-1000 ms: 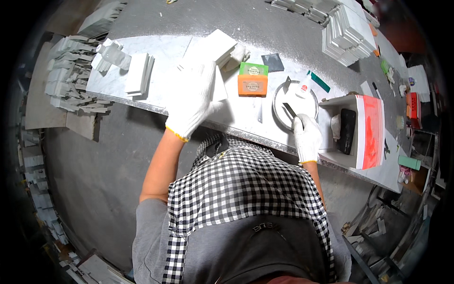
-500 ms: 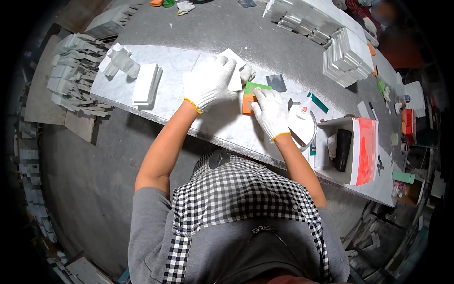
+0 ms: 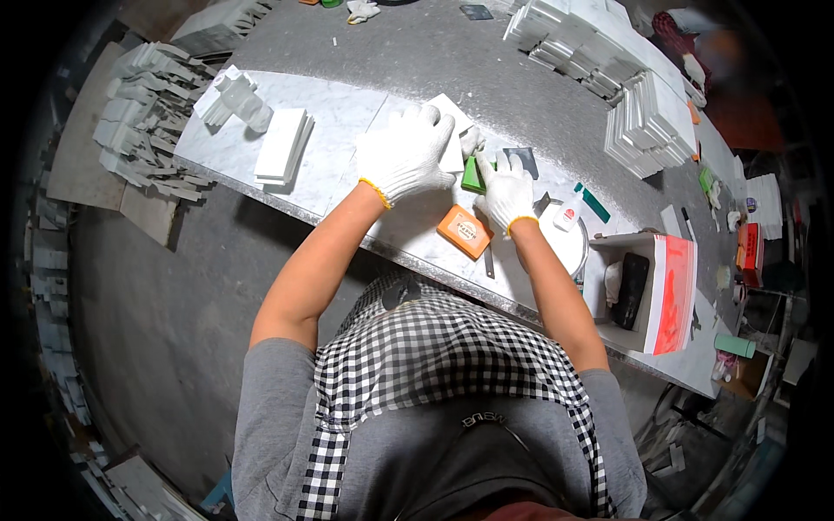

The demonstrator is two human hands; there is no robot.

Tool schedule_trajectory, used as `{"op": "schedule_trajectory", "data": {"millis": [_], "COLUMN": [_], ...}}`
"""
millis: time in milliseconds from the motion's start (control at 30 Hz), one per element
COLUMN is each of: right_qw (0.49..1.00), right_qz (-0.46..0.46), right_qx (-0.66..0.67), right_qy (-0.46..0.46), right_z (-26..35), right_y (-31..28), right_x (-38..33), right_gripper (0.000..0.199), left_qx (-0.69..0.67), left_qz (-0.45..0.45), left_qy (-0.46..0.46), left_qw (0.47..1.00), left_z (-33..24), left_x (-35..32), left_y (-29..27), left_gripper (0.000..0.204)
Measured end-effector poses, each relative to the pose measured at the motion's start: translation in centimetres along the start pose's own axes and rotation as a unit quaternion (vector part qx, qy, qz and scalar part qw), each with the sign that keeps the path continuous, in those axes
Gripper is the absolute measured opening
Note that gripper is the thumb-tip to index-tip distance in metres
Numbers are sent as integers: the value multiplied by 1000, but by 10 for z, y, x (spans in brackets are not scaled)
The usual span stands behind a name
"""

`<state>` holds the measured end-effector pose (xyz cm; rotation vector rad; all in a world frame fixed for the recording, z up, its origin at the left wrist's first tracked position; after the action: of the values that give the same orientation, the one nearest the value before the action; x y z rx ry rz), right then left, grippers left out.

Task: The person repeatedly sands and scrapes small white rectangular tiles at a workbench. They use multiple sanding blocks and a metal scraper, occasionally applying a white paste from a circular container to the tile edges. Finished tiles are stacked on the table.

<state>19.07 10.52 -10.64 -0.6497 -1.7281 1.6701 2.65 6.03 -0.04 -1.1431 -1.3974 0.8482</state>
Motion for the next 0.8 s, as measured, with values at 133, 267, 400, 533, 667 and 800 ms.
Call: {"op": "schedule_trajectory", "data": {"millis": [133, 267, 400, 533, 667, 800], "right_qw": [987, 953, 745, 710, 745, 732], "right_qz": [148, 89, 4, -10, -27, 2], "right_qx": [64, 251, 650, 692, 653, 671], "right_qy": [25, 144, 148, 129, 136, 117], "right_z": [-20, -15, -4, 12, 10, 18], "right_y": [16, -40, -27, -12, -6, -27], "right_x": [17, 5, -16, -16, 2, -13], "right_gripper": [79, 83, 73, 67, 68, 69], "left_qx": [-45, -52, -58, -67, -37, -45], "left_qz": [46, 11, 31, 31, 24, 35], "left_qy": [-26, -10, -17, 18, 40, 24], "left_qw": [998, 999, 998, 997, 998, 998], "left_z": [5, 6, 5, 4, 2, 6], "left_x": [3, -2, -1, 2, 0, 0], "left_y": [13, 9, 8, 8, 7, 8], "left_gripper": [58, 58, 58, 58, 60, 61]}}
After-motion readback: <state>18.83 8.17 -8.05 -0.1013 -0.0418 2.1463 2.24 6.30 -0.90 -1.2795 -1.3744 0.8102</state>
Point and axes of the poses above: each hand's wrist, its own x-axis towards the middle knuckle, its own y-axis out of the palm, z = x × y, the point moved 6 cm from there along x, towards the middle knuckle, and after that the axes turned 6 degrees about -y, right-handed, at the moved point
